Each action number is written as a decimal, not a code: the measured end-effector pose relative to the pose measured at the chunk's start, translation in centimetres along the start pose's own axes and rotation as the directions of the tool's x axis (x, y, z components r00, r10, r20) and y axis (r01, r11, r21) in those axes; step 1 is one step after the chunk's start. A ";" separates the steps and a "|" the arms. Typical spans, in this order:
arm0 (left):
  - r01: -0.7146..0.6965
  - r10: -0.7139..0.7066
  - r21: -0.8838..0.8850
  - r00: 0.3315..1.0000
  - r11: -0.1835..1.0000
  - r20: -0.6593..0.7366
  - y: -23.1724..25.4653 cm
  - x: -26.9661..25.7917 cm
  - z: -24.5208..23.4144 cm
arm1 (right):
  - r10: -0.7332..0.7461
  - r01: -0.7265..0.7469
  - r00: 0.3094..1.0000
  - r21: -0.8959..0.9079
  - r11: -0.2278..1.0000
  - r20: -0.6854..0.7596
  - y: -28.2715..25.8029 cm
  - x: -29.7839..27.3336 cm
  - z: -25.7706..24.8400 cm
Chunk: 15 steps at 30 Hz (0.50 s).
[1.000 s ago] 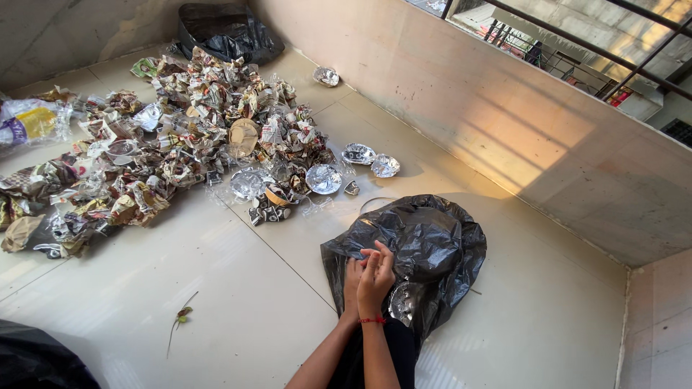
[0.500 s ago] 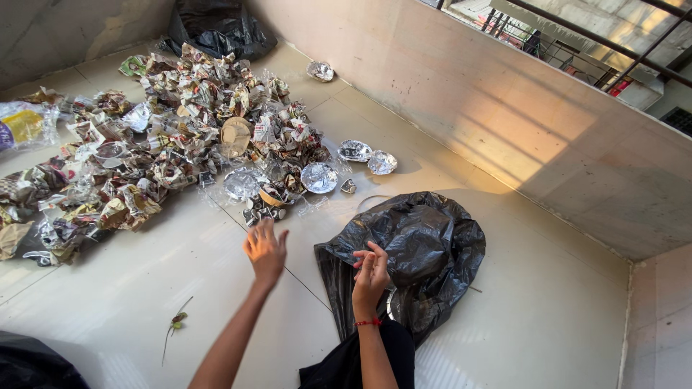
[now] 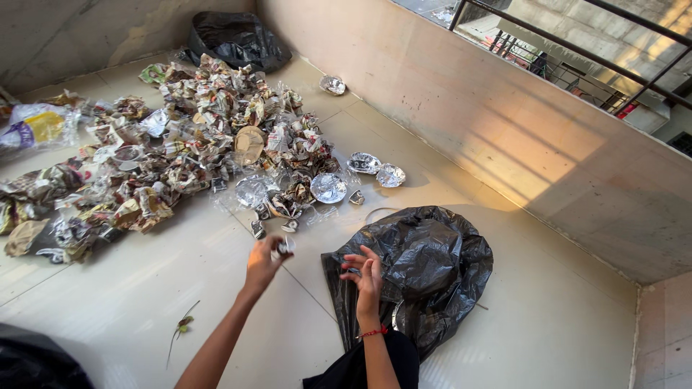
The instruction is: The person sits on a tiled floor and sorts through a pile of discarded items, including foil containers, plastic wrappers, and newspaper. They pick up items one by one, unwrap or flatten them, and place them into a black plastic bag.
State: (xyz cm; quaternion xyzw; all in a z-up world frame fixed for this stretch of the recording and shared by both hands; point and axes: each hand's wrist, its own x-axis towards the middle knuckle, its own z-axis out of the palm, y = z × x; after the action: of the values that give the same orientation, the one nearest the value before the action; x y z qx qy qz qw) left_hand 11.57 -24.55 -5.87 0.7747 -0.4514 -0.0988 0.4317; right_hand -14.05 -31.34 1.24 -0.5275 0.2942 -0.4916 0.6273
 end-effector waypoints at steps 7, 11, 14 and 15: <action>-0.111 0.110 0.049 0.994 0.993 0.013 6.9 -13.0 -7.6 | 0.246 -0.334 0.906 0.226 0.915 0.344 -0.8 -6.3 6.0; -0.066 0.065 -0.010 0.997 0.998 -0.042 8.7 -16.8 -10.0 | 0.363 -0.442 0.868 0.194 0.876 0.338 -1.5 -8.9 7.9; 0.012 0.011 -0.243 0.996 0.970 0.094 9.1 -19.4 -11.0 | 0.404 -0.484 0.856 0.225 0.846 0.323 -2.1 -10.9 8.2; 0.024 0.002 -0.273 0.995 0.962 0.095 9.2 -20.2 -11.0 | 0.416 -0.496 0.852 0.237 0.835 0.318 -2.2 -11.5 8.2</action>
State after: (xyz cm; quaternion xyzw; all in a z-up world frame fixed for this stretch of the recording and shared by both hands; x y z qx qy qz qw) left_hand 0.32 -4.36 2.98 0.7045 -0.4490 -0.1990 0.5123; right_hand -11.36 -17.53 3.83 -0.3946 0.2486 -0.2949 0.8340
